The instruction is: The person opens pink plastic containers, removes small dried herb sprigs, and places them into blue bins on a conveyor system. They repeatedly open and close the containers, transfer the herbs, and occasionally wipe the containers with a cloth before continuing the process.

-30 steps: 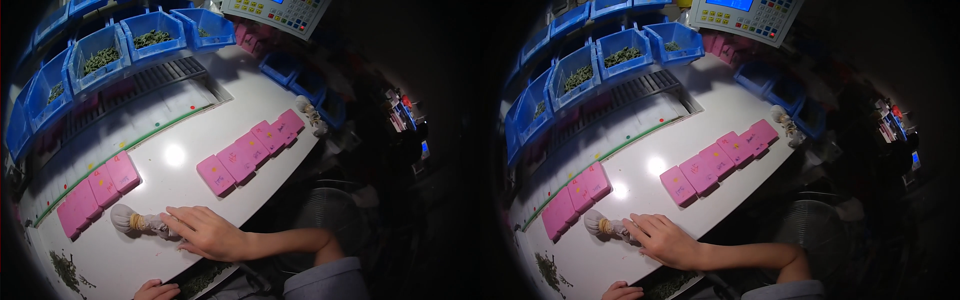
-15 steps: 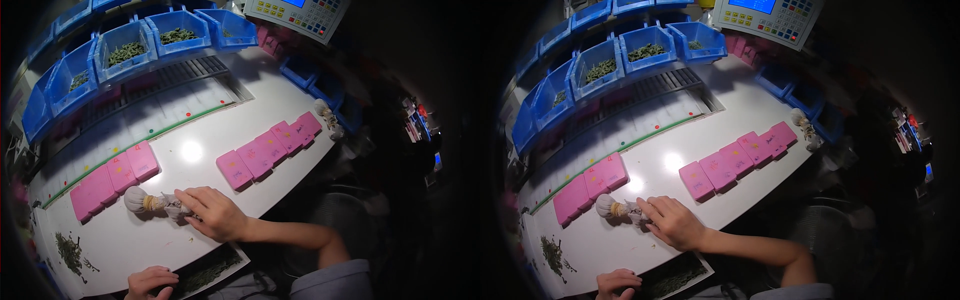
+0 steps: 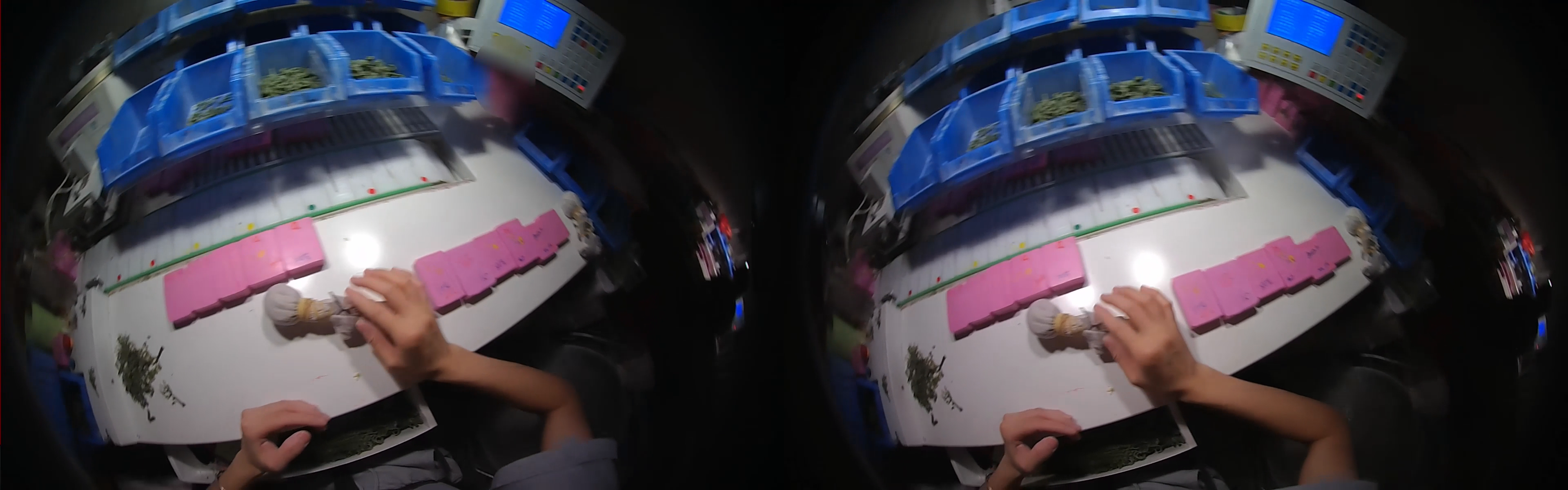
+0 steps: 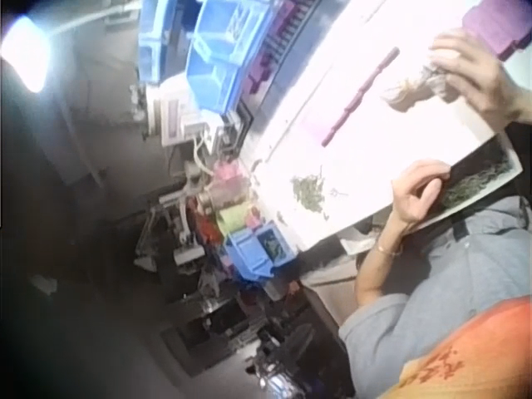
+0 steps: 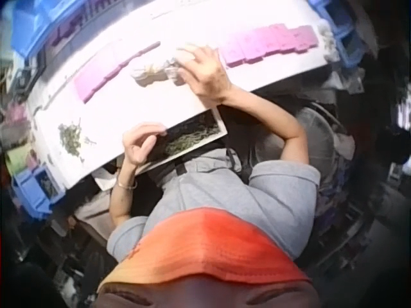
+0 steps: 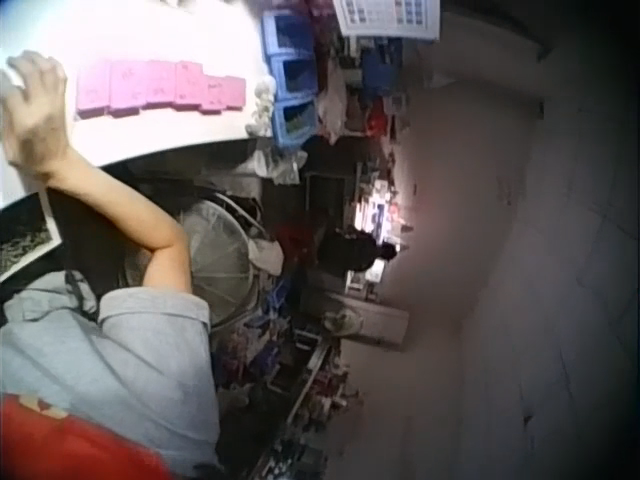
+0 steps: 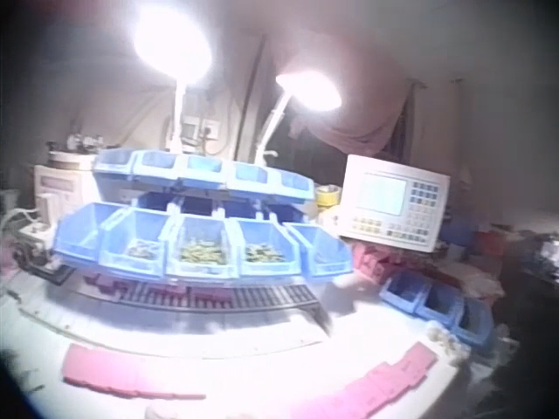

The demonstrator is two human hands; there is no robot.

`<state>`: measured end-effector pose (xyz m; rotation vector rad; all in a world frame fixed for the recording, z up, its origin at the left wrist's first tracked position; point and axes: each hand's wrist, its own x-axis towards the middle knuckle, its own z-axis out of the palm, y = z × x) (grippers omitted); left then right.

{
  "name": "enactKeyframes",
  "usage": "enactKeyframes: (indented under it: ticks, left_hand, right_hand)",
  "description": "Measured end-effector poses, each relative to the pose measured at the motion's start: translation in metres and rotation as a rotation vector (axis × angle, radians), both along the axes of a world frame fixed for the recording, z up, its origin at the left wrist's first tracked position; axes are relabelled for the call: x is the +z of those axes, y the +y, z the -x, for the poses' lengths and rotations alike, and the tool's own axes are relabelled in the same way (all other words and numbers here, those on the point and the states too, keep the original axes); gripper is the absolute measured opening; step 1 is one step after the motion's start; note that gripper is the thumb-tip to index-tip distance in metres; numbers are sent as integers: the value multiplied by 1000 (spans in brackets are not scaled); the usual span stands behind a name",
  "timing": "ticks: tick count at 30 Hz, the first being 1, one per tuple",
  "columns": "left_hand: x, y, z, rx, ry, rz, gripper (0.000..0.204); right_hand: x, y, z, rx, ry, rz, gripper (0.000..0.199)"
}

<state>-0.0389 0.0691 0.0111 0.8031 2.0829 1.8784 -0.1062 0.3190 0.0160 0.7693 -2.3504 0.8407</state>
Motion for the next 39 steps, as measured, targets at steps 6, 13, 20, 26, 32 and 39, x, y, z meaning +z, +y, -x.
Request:
enactKeyframes:
  ticks: [6, 13, 20, 26, 32, 39]
  left_hand:
    - [3, 9, 2, 61, 10, -25, 20]
    - [26, 11, 17, 448, 296, 106, 18]
    - [29, 16, 30, 337, -190, -53, 63]
    - [16, -2, 5, 344, 32, 167, 69]
    - [21, 0, -5, 383, 227, 423, 71]
    - [24, 7, -4, 419, 178, 414, 60]
  right_hand:
    - [12, -28, 81, 57, -263, -176, 72]
    - [41, -27, 96, 199, -463, -88, 80]
    - [47, -66, -19, 428, -20, 12, 60]
    - [18, -60, -36, 311, -661, 390, 21]
    - [12, -76, -27, 485, -1275, 375, 35]
    - [4, -68, -25, 626, -1123, 318, 29]
